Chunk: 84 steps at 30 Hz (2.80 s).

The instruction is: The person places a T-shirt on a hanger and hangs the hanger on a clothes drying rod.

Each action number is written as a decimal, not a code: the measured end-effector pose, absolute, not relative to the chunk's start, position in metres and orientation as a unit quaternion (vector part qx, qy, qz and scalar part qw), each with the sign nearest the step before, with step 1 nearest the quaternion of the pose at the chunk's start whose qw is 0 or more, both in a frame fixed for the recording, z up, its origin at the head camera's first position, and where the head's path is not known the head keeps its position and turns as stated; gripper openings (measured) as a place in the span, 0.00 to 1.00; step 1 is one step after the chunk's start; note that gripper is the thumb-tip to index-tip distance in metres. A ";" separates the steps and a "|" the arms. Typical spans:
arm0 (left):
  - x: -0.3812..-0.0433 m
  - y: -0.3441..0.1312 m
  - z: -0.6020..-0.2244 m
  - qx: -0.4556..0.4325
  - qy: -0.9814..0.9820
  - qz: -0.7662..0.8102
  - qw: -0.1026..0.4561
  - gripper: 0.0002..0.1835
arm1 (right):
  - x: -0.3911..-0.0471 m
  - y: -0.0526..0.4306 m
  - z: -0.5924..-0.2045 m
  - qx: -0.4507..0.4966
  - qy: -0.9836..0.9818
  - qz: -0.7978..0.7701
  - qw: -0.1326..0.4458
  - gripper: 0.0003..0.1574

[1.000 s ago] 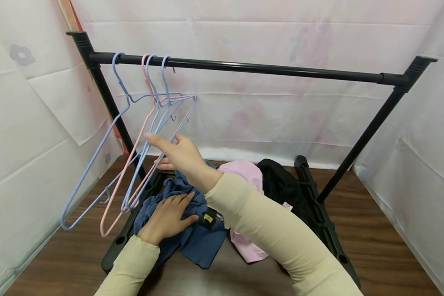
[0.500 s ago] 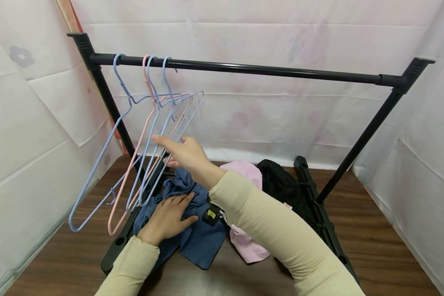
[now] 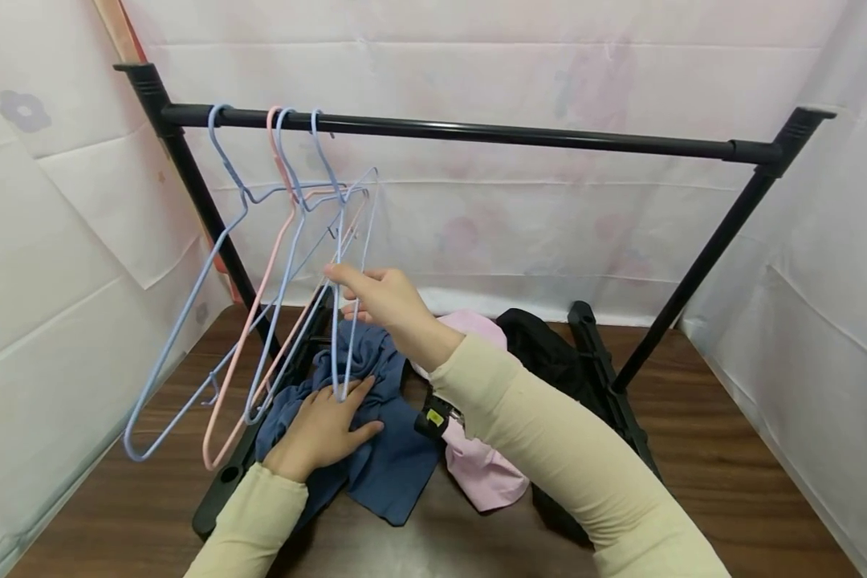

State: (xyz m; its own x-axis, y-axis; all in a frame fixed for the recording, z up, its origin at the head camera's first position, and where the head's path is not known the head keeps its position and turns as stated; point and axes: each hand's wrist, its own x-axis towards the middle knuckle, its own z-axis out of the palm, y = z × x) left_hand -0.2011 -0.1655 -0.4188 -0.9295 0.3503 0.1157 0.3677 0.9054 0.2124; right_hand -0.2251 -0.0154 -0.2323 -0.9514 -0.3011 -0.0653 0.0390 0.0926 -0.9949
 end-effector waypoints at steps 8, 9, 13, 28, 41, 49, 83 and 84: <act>-0.201 -0.166 -0.420 -0.176 -0.977 -0.112 0.039 0.40 | -0.223 0.001 -0.233 -0.108 0.711 -0.686 0.111 0.39; -0.201 -0.166 -0.420 -0.176 -0.977 -0.112 0.039 0.41 | -0.223 0.003 -0.233 -0.110 0.708 -0.689 0.112 0.39; -0.201 -0.165 -0.420 -0.177 -0.977 -0.113 0.040 0.41 | -0.222 0.010 -0.233 -0.113 0.700 -0.695 0.117 0.38; -0.201 -0.164 -0.419 -0.178 -0.976 -0.119 0.043 0.41 | -0.223 0.047 -0.236 -0.106 0.722 -0.678 0.093 0.32; -0.200 -0.164 -0.421 -0.180 -0.976 -0.111 0.046 0.41 | -0.218 0.092 -0.236 -0.097 0.735 -0.666 0.077 0.30; -0.200 -0.164 -0.418 -0.181 -0.975 -0.119 0.039 0.41 | -0.211 0.120 -0.226 -0.110 0.741 -0.658 0.073 0.31; -0.197 -0.165 -0.419 -0.164 -0.979 -0.117 0.020 0.41 | -0.184 0.208 -0.267 -0.145 0.756 -0.631 0.093 0.38; -0.196 -0.165 -0.419 -0.164 -0.979 -0.117 0.020 0.41 | -0.183 0.211 -0.270 -0.143 0.757 -0.630 0.095 0.38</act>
